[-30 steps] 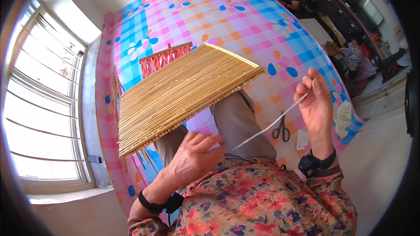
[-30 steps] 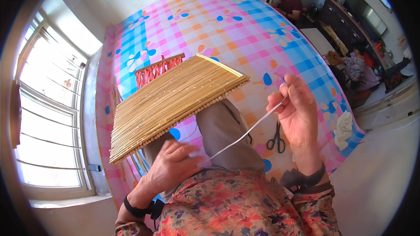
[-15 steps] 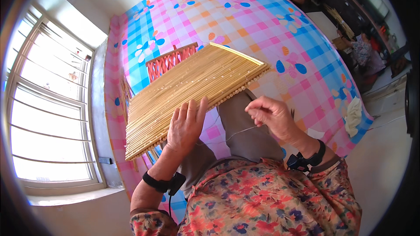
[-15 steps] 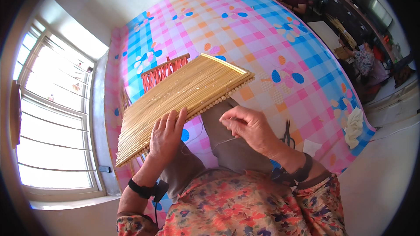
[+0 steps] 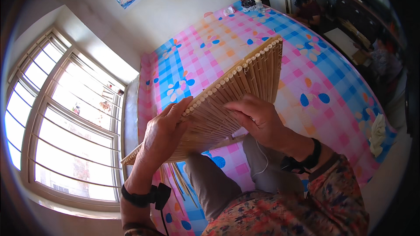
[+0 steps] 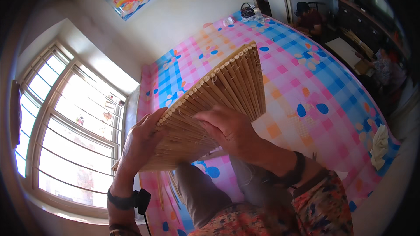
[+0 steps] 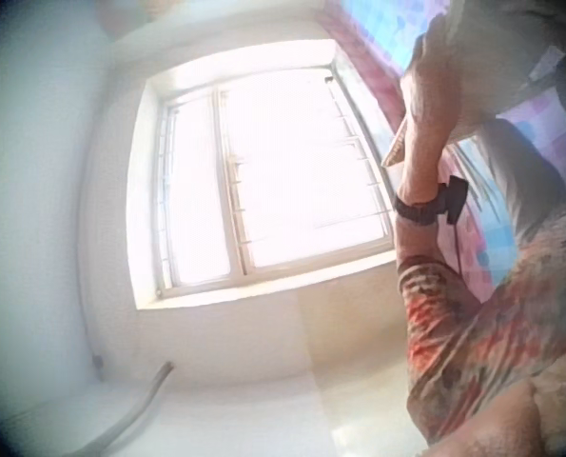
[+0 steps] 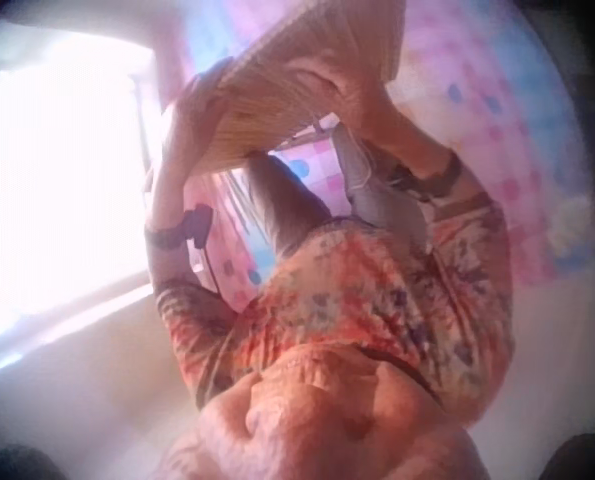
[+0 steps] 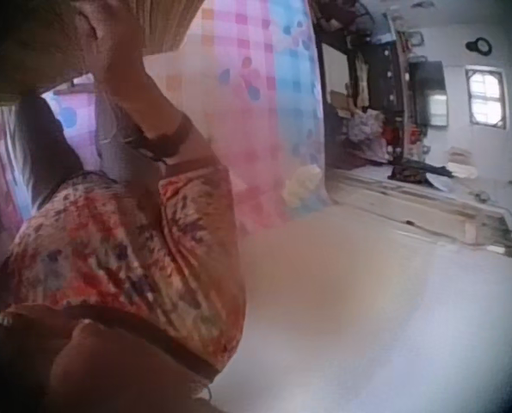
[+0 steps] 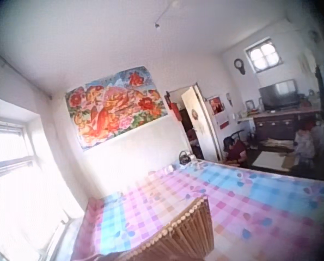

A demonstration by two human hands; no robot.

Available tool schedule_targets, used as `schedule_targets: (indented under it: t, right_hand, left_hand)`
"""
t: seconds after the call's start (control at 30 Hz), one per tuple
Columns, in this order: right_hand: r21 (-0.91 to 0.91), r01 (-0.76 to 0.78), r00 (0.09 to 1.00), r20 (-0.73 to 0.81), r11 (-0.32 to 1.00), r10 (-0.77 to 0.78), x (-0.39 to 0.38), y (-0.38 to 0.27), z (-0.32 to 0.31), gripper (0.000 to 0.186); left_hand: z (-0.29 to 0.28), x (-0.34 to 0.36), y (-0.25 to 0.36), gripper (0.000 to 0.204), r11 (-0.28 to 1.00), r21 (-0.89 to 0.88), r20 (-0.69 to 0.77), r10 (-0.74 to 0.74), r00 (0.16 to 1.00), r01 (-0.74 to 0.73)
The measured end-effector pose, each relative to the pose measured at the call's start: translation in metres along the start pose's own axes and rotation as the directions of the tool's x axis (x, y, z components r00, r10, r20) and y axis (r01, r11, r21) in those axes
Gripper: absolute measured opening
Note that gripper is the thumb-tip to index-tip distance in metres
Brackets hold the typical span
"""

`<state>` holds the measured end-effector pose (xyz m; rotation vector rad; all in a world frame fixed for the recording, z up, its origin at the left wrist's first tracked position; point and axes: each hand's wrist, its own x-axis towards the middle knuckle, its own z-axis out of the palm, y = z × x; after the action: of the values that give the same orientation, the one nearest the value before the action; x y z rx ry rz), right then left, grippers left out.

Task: The person assembles a bamboo mat by inserting sticks into a wooden frame, securing them with string, and trimming the excess string with scissors.

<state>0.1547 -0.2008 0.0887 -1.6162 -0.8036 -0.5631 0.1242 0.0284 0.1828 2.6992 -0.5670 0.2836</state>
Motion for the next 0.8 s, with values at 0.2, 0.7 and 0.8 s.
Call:
schedule_targets:
  t: [0.2, 0.7, 0.8]
  right_hand:
    - [-0.085, 0.066, 0.997, -0.027, 0.994, -0.068, 0.023, 0.012, 0.006, 0.02]
    - [-0.089, 0.024, 0.991, -0.126, 0.996, -0.035, 0.051, 0.039, 0.056, 0.014]
    - [-0.112, 0.021, 0.989, -0.147, 0.993, -0.037, 0.054, 0.05, 0.063, 0.013]
  left_hand:
    - [-0.011, 0.02, -0.009, 0.047, 0.994, -0.081, 0.065, -0.062, 0.996, 0.068]
    - [-0.007, 0.029, -0.025, 0.046, 0.999, 0.021, 0.015, -0.029, 0.999, 0.029]
    - [0.0, 0.031, -0.033, 0.047, 1.0, 0.024, -0.008, -0.018, 1.0, 0.018]
